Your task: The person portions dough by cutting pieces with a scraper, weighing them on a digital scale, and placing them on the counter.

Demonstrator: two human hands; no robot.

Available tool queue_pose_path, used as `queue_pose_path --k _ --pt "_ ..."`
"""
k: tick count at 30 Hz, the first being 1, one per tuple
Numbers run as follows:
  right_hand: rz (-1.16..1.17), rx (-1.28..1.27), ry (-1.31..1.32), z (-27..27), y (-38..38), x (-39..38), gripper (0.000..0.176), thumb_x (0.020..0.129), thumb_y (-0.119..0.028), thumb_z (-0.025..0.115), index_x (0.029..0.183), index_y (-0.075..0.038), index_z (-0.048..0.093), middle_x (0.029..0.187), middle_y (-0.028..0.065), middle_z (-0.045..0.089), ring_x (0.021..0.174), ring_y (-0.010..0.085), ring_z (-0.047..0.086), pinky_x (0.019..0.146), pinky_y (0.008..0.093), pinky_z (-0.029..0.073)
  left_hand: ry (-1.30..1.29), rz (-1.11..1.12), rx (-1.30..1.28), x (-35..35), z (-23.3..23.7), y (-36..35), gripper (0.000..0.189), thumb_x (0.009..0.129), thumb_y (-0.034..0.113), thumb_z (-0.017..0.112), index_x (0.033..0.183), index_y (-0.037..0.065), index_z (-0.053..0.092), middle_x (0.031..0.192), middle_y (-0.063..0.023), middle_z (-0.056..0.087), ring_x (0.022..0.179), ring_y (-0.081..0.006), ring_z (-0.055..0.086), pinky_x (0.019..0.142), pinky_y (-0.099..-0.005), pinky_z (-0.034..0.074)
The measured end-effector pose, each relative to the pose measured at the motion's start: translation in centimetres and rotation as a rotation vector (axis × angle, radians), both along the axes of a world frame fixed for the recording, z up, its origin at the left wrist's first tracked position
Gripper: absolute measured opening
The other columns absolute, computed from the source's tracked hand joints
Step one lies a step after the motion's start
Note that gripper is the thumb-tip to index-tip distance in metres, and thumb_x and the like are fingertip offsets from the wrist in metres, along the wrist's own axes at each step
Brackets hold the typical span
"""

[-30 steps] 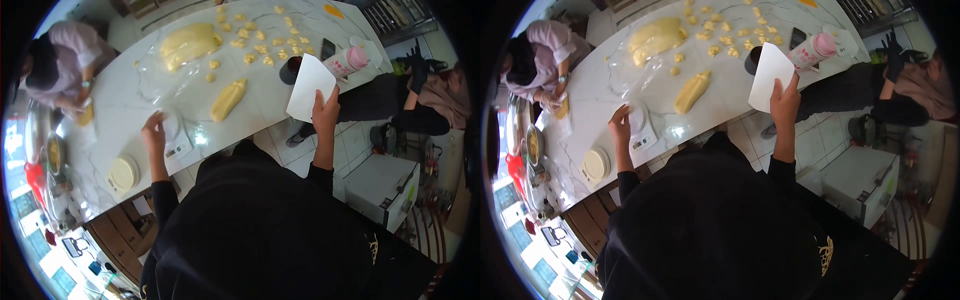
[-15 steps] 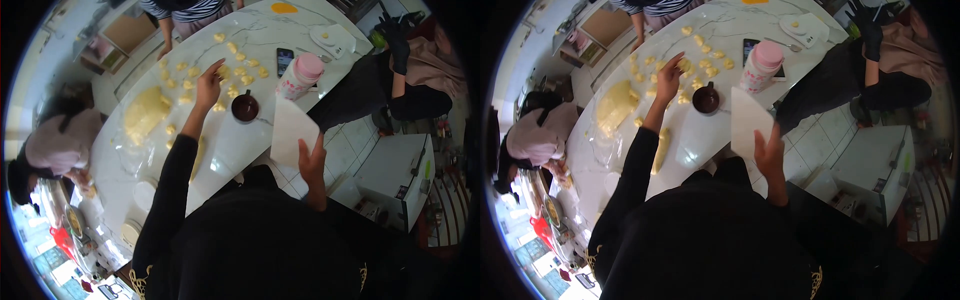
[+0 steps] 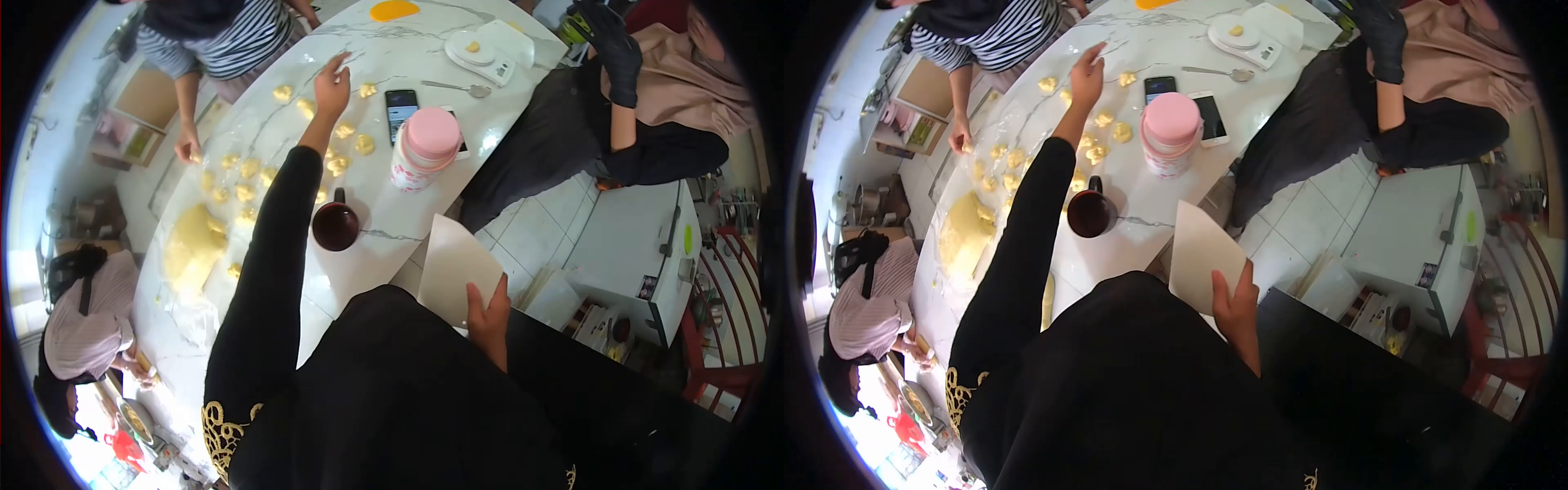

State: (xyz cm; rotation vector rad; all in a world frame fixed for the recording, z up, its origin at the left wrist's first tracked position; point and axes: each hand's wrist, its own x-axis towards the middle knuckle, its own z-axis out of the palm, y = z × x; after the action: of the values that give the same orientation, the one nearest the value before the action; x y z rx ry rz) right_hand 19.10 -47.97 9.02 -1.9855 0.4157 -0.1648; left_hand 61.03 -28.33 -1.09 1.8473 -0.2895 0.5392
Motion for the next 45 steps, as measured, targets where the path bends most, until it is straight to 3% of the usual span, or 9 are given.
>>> queue_pose_path --k 9,12,15,19,21,22,27,39,45 --pt "0.634 0.027 -0.066 2.7 2.8 4.9 0.027 0.089 -0.014 0.058 0.108 0.004 0.051 0.083 0.0224 0.066 0.077 0.0381 0.067 0.066 0.0389 0.052 0.020 0.453 0.104 -27.7 4.6 18.7 0.024 0.084 -0.003 0.057 0.108 0.001 0.061 0.102 -0.0113 0.065 0.086 -0.0193 0.065 0.077 -0.0305 0.051" --pt "0.818 0.027 -0.144 2.4 5.5 6.9 0.029 0.089 -0.014 0.058 0.109 0.004 0.050 0.085 0.0235 0.065 0.078 0.0387 0.067 0.066 0.0392 0.051 0.272 0.754 0.183 -37.2 2.9 23.6 0.026 0.081 0.001 0.061 0.107 0.003 0.062 0.097 -0.0109 0.066 0.074 -0.0228 0.066 0.072 -0.0330 0.052" --pt "0.979 -0.001 -0.162 2.7 8.3 8.4 0.030 0.090 -0.015 0.056 0.111 0.004 0.050 0.088 0.0246 0.065 0.079 0.0387 0.067 0.067 0.0404 0.051 0.572 0.664 0.337 -42.7 0.3 24.5 0.038 0.077 0.007 0.068 0.114 0.008 0.060 0.112 -0.0147 0.061 0.093 -0.0301 0.063 0.081 -0.0382 0.051" --pt "1.101 0.000 -0.196 3.3 11.4 8.4 0.034 0.090 -0.015 0.054 0.117 0.004 0.047 0.088 0.0245 0.065 0.080 0.0386 0.067 0.069 0.0399 0.051 0.435 0.673 0.544 -42.0 -3.6 23.7 0.041 0.077 0.009 0.069 0.117 0.016 0.061 0.123 -0.0098 0.056 0.114 -0.0330 0.051 0.092 -0.0408 0.047" --pt "1.134 -0.009 -0.212 3.2 12.6 7.9 0.035 0.090 -0.015 0.055 0.118 0.005 0.047 0.090 0.0241 0.066 0.082 0.0379 0.067 0.070 0.0385 0.051 0.442 0.698 0.519 -41.0 -3.8 24.2 0.031 0.077 0.008 0.067 0.107 0.013 0.066 0.113 -0.0082 0.061 0.103 -0.0309 0.057 0.087 -0.0409 0.048" --pt "1.114 0.008 -0.227 3.2 13.2 7.3 0.026 0.089 -0.010 0.056 0.109 0.005 0.049 0.086 0.0179 0.066 0.078 0.0218 0.066 0.070 0.0329 0.049 0.431 0.659 0.449 -40.7 -3.8 24.9 0.027 0.077 0.007 0.067 0.104 0.012 0.067 0.107 -0.0081 0.063 0.097 -0.0295 0.059 0.082 -0.0398 0.050" --pt "1.147 0.021 -0.241 2.6 15.1 5.3 0.030 0.089 -0.013 0.056 0.112 0.005 0.050 0.090 0.0219 0.066 0.083 0.0320 0.068 0.073 0.0364 0.051 0.246 0.844 0.087 -46.2 1.2 25.6 0.027 0.077 0.003 0.069 0.103 0.009 0.067 0.100 -0.0096 0.066 0.081 -0.0245 0.064 0.067 -0.0327 0.053" --pt "1.252 -0.057 -0.360 3.9 21.1 0.4 0.030 0.090 -0.012 0.055 0.114 0.005 0.049 0.087 0.0228 0.065 0.078 0.0311 0.068 0.068 0.0350 0.050 0.450 1.110 0.521 -60.1 -1.0 31.8 0.031 0.070 0.013 0.075 0.101 0.016 0.069 0.099 -0.0009 0.067 0.106 -0.0229 0.054 0.089 -0.0403 0.039" --pt "1.213 -0.087 -0.282 4.1 22.4 -2.8 0.030 0.090 -0.011 0.055 0.113 0.005 0.049 0.087 0.0233 0.065 0.080 0.0326 0.068 0.069 0.0357 0.051 0.291 1.240 0.679 -59.0 5.3 28.7 0.063 0.066 0.025 0.080 0.124 0.015 0.056 0.125 -0.0148 0.053 0.116 -0.0330 0.046 0.100 -0.0459 0.034"
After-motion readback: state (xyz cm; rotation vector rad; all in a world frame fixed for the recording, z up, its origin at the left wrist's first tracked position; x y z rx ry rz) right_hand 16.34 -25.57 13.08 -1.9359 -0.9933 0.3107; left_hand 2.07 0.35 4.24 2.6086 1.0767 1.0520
